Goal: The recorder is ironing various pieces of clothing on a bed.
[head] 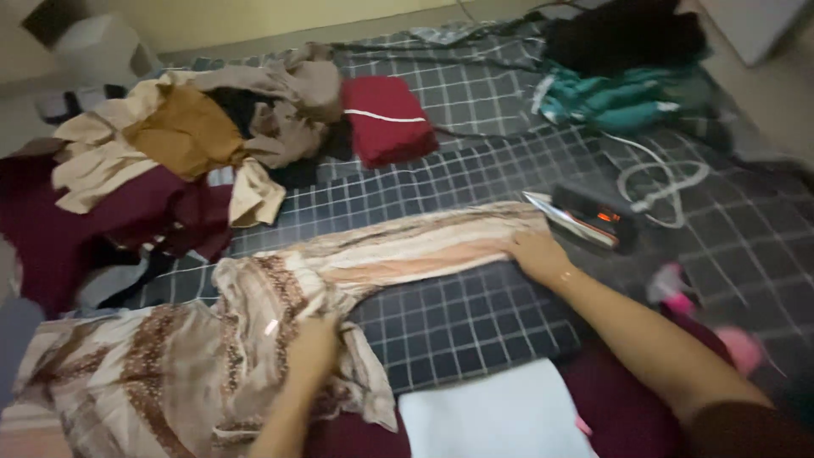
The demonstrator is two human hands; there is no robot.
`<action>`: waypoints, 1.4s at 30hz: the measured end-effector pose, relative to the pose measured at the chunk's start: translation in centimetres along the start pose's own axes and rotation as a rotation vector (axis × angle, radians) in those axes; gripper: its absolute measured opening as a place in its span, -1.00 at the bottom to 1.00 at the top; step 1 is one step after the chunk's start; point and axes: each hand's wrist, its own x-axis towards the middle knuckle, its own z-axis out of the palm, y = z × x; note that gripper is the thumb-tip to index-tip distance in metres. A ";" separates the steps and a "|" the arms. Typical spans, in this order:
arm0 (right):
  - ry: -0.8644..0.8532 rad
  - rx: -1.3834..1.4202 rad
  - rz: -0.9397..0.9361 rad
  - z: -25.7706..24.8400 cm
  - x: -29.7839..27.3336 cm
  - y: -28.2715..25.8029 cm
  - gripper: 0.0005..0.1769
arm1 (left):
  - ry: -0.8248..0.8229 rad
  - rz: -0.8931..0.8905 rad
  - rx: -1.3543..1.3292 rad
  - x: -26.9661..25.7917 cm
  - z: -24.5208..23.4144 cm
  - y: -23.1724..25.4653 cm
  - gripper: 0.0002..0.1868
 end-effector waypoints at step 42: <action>0.074 1.494 0.284 -8.2 -8.7 -10.6 -0.56 | -0.394 -0.040 -0.707 -1.2 6.6 -4.8 -0.67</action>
